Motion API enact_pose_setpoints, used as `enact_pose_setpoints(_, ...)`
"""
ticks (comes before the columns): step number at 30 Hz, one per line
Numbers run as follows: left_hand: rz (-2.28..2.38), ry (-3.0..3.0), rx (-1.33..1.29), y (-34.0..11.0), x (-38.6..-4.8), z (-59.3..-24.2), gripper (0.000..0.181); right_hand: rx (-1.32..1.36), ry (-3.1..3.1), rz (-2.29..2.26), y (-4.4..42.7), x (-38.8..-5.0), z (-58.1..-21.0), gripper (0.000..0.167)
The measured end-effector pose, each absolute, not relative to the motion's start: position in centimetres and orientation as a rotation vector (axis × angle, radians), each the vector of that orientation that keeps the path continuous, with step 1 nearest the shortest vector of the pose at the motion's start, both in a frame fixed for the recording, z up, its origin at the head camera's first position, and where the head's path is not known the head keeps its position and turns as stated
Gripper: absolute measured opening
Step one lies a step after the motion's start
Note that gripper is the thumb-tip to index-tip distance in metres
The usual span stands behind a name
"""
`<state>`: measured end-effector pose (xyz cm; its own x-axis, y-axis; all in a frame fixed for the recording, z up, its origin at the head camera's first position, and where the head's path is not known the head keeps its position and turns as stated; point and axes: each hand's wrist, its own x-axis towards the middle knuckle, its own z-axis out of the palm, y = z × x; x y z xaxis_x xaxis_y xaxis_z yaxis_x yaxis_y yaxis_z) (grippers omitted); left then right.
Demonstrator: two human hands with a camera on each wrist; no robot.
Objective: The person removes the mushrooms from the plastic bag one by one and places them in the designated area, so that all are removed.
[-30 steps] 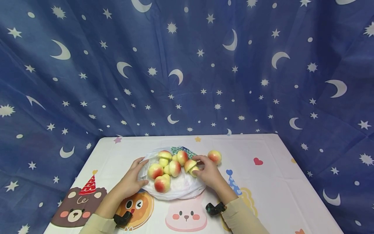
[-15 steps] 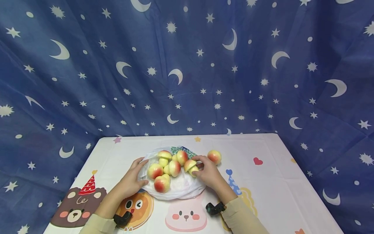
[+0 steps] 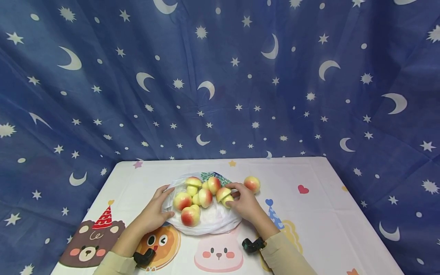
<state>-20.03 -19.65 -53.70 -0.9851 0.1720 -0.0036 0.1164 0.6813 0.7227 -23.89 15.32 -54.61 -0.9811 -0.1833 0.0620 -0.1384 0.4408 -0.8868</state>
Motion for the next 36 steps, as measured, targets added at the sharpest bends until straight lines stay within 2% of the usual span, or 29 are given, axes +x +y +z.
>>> enact_pose_setpoints(36,1.197,2.821,0.242,-19.6,-20.1,-53.8,0.086,-0.271,2.607,-1.728,16.3,-23.5,-52.1,0.057)
